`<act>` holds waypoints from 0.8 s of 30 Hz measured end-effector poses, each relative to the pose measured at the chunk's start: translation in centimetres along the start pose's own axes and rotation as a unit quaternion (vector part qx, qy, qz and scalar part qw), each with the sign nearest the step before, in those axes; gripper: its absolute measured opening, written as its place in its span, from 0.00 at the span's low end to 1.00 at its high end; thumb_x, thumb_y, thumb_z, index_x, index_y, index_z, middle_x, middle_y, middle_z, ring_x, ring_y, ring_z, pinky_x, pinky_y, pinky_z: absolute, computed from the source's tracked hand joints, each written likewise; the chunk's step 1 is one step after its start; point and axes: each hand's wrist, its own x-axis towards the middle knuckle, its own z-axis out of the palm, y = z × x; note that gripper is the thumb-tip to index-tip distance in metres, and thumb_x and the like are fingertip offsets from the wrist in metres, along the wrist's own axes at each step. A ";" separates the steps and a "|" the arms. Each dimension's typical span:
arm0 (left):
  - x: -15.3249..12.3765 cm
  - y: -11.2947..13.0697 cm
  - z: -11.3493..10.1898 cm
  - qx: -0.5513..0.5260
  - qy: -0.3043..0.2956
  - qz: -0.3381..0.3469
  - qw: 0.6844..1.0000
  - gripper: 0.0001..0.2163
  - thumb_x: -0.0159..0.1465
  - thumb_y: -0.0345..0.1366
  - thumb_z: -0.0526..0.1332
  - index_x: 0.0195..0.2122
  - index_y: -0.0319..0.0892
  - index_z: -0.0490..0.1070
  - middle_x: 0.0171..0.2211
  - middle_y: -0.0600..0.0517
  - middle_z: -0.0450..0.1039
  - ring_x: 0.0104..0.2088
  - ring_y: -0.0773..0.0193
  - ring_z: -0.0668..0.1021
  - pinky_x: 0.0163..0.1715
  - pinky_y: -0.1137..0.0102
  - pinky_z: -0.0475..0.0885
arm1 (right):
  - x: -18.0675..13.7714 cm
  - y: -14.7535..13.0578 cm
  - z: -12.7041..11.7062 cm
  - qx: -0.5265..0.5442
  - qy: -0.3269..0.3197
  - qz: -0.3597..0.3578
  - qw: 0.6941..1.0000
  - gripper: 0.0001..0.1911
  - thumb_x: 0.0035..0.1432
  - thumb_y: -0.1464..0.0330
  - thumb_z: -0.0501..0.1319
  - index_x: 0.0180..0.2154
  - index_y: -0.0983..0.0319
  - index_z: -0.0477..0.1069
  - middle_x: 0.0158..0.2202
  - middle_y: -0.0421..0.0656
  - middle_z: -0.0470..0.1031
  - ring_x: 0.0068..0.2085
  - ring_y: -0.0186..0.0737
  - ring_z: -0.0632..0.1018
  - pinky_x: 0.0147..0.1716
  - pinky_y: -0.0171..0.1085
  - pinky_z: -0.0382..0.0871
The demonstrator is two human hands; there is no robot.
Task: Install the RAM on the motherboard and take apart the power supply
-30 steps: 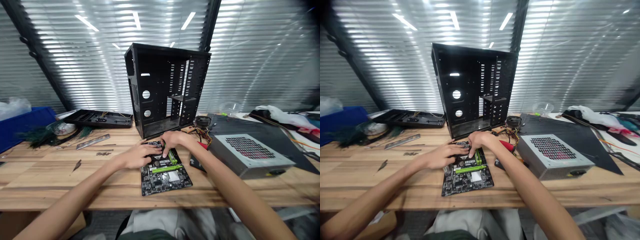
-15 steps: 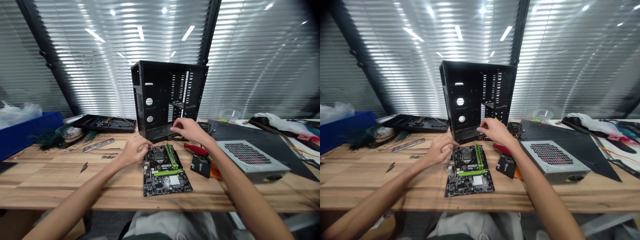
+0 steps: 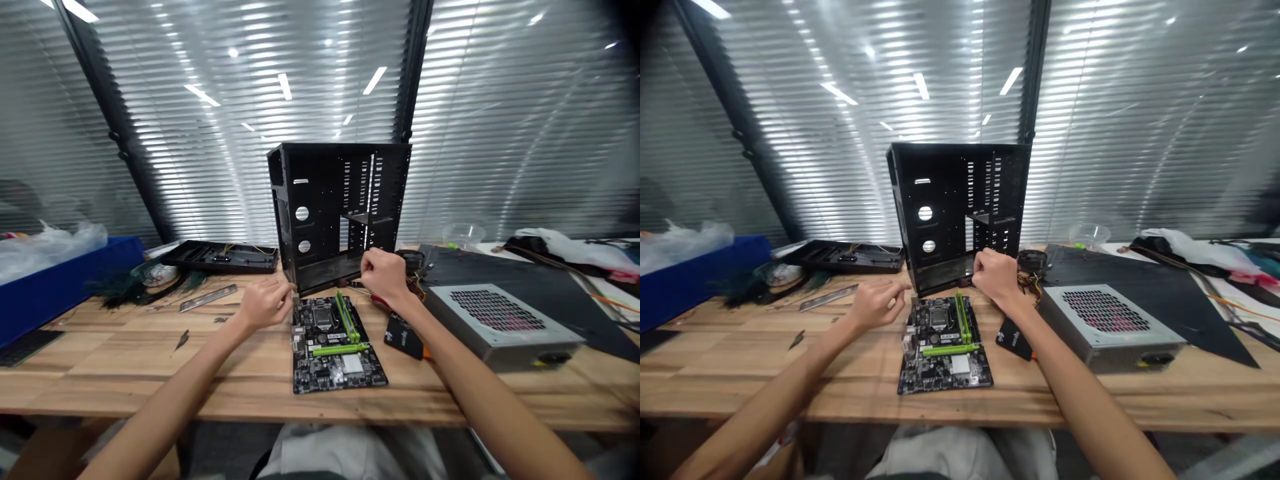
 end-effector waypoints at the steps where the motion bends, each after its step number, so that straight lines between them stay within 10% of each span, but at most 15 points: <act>1: 0.1 0.2 -0.1 -0.002 0.001 0.004 1.000 0.07 0.69 0.29 0.57 0.43 0.43 0.74 0.27 0.53 0.78 0.26 0.62 0.78 0.24 0.65 0.65 | -0.1 0.0 0.0 0.006 0.010 -0.005 1.000 0.09 0.44 0.79 0.57 0.20 0.60 0.65 0.23 0.40 0.71 0.27 0.36 0.69 0.29 0.37 0.52; 12: -0.2 0.8 0.9 -0.027 -0.004 0.007 1.000 0.05 0.65 0.30 0.58 0.36 0.42 0.74 0.24 0.53 0.75 0.25 0.64 0.76 0.24 0.68 0.63 | -0.2 1.0 -0.2 0.045 0.088 -0.009 0.995 0.11 0.42 0.79 0.54 0.18 0.60 0.56 0.18 0.38 0.63 0.22 0.33 0.63 0.26 0.37 0.48; 24: -0.2 1.0 0.7 -0.021 -0.044 0.000 0.999 0.08 0.66 0.31 0.57 0.38 0.42 0.76 0.24 0.52 0.75 0.26 0.62 0.77 0.25 0.68 0.66 | -0.5 0.3 -0.3 -0.013 0.013 0.019 1.000 0.12 0.48 0.79 0.54 0.20 0.58 0.59 0.25 0.42 0.71 0.28 0.38 0.70 0.30 0.38 0.54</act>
